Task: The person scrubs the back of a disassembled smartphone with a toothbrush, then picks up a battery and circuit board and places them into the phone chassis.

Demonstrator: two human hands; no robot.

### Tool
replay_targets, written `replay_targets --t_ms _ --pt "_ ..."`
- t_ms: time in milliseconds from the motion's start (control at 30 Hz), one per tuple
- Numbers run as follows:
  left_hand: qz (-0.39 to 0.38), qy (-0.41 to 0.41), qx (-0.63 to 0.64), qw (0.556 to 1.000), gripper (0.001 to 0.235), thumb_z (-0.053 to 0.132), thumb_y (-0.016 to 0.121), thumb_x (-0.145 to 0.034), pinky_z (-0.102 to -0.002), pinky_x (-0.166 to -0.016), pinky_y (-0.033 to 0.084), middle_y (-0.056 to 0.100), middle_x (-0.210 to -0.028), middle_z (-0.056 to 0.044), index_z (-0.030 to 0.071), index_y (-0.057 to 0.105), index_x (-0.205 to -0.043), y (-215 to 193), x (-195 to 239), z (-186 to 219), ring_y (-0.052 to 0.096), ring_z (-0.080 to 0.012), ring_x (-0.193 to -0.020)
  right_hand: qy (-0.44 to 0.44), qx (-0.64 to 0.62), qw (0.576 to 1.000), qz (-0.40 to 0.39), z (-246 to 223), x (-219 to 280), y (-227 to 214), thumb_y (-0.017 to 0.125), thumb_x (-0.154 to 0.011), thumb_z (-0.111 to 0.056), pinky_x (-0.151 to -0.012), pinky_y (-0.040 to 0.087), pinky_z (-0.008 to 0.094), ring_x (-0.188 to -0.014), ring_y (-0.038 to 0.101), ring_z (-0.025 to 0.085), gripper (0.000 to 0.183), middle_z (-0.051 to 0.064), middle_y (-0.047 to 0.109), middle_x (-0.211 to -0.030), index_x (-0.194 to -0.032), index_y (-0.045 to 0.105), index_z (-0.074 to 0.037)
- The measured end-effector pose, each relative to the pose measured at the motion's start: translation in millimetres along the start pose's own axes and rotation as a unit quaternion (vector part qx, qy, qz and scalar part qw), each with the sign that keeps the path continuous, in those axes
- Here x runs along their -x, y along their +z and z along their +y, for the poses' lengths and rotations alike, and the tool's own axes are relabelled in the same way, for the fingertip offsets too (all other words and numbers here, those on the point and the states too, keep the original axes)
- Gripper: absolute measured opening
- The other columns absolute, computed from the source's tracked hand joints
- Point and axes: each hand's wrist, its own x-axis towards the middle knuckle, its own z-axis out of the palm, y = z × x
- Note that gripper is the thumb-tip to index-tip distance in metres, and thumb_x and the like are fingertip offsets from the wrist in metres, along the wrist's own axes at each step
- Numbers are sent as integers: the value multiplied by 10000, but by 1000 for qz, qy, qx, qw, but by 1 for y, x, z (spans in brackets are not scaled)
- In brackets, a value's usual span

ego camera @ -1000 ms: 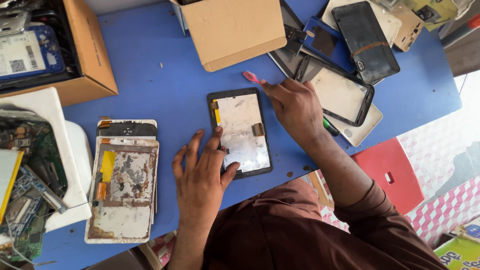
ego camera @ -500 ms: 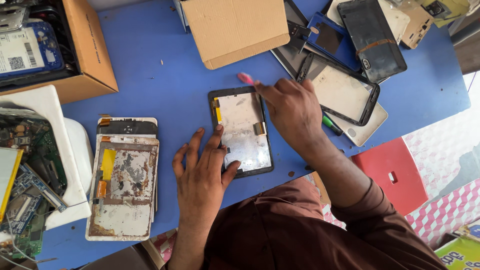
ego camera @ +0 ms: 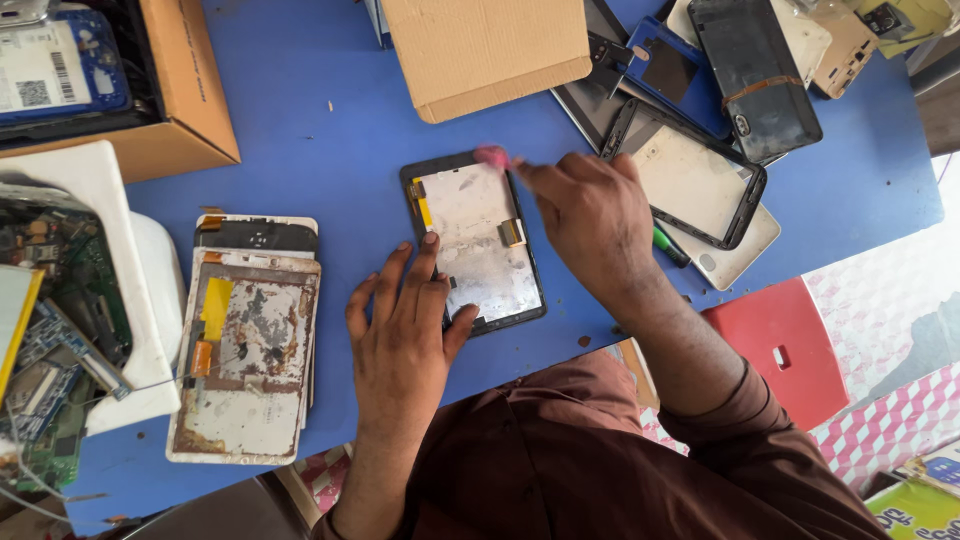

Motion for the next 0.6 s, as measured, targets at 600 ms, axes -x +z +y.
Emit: replay_targets --t_ms 600 --pt "0 36 32 999 917 606 703 -898 -506 -1174 309 476 -1573 -210 -38 435 -1494 -9 7 -2 483 -328 -1432 122 -173 975 -65 -19 100 -55 738 -967 -94 -639 524 355 -719 677 246 404 120 688 -928 -1361 655 -67"
